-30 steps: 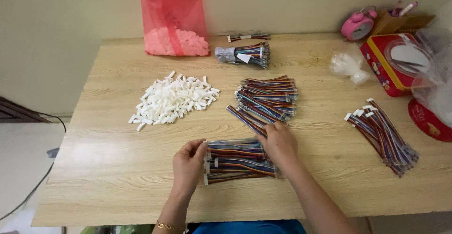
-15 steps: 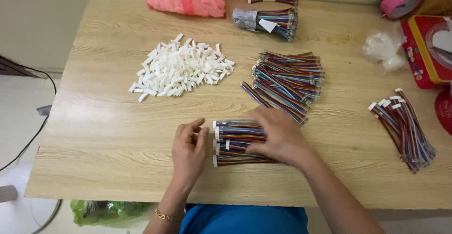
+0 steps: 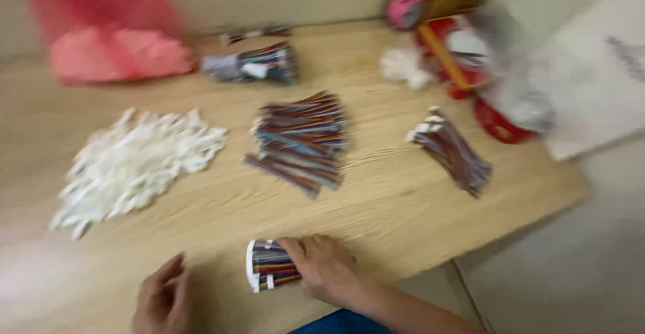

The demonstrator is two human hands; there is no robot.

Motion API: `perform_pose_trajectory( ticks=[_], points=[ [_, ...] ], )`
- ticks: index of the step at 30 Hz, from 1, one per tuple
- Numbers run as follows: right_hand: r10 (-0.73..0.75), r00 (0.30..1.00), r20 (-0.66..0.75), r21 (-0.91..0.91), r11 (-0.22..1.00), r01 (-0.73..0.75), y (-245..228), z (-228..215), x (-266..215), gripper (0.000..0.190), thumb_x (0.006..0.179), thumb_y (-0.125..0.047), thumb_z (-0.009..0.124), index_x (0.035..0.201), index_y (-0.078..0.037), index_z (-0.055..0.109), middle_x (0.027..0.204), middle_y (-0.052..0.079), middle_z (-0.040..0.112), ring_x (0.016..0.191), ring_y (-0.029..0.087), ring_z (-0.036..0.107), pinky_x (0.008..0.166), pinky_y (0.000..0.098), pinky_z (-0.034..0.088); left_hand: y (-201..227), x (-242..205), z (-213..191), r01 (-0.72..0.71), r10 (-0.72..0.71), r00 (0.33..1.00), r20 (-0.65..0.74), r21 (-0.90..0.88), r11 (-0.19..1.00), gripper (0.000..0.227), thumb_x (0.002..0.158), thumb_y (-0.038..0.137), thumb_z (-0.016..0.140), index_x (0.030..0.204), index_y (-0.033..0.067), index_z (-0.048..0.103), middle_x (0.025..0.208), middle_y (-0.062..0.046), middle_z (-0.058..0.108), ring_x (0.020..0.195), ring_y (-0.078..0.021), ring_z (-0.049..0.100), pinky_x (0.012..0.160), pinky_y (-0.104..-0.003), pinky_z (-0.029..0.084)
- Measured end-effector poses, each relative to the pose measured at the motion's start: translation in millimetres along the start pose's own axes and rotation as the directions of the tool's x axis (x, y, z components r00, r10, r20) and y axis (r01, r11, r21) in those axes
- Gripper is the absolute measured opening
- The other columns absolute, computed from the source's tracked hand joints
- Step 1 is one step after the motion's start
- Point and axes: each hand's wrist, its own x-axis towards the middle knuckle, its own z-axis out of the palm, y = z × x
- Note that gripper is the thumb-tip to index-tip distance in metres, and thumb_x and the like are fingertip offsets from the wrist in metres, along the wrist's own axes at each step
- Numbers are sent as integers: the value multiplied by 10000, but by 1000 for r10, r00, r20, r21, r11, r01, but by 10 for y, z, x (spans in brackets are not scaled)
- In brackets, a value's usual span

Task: The person sits at a wooden table and assembles wire harnesses by inserting white plastic connectors onto the ends of multi-colored flat ribbon cables. They repeatedly pick up a cable, slide a connector onto the end, and place the finished item into a growing pile on the right.

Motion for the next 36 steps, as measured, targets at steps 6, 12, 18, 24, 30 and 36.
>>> perform_pose_trajectory(
  ticks=[6, 12, 18, 24, 30, 36],
  points=[
    [636, 769, -62, 610, 634, -476, 804, -795, -313, 521, 896, -124, 609, 1410, -127, 523, 1296, 131, 692, 1166, 261, 696, 999, 407, 519, -1751, 464, -28, 56, -62, 997, 35, 149, 987, 423, 917, 127, 743, 1330, 37, 711, 996, -218, 728, 769, -255, 710, 742, -402, 587],
    [856, 480, -195, -37, 482, -875, 2267, -981, -562, 775, 893, -279, 699, 1582, -156, 365, 1393, 193, 605, 1284, 368, 587, 1087, 458, 471, -1453, 397, 273, 52, -67, 995, 76, 182, 982, 420, 876, 112, 770, 1291, 66, 727, 991, -197, 759, 663, -230, 701, 680, -390, 585],
    [925, 367, -95, -52, 363, -930, 2276, -995, -407, 905, 868, -427, 702, 1609, -193, 238, 1631, 186, 268, 1485, 413, 276, 1200, 589, 226, -741, 75, 407, -146, 144, 989, 41, 43, 988, 364, 867, 50, 740, 1226, 93, 695, 1000, -117, 741, 661, -130, 665, 644, -288, 552],
    [648, 637, -418, -90, 668, -739, 1544, -860, -151, 908, 812, -421, 777, 1527, -48, 359, 1502, 267, 372, 1327, 467, 374, 1049, 611, 295, 540, -75, 311, 4, 4, 987, 163, -50, 999, 353, 883, 32, 703, 1229, 105, 713, 1053, -33, 689, 691, -77, 572, 628, -224, 510],
    [574, 815, -83, 182, 812, -554, 407, -477, 459, 363, 890, -404, 717, 1133, -135, 690, 1141, 51, 668, 1089, 215, 646, 916, 380, 535, 1363, -188, 355, 75, -56, 967, 248, -68, 995, 314, 911, 45, 686, 1222, 81, 697, 1030, -18, 632, 707, -75, 532, 642, -214, 500],
    [642, 761, 98, -94, 767, -635, 522, -481, 698, 594, 871, -558, 709, 1232, -95, 617, 1190, 86, 624, 1105, 241, 596, 902, 398, 508, 1381, -238, 412, 139, -110, 938, 329, -68, 988, 311, 914, 39, 684, 1222, 78, 686, 1024, -5, 618, 713, -75, 547, 653, -218, 511]
  ],
)
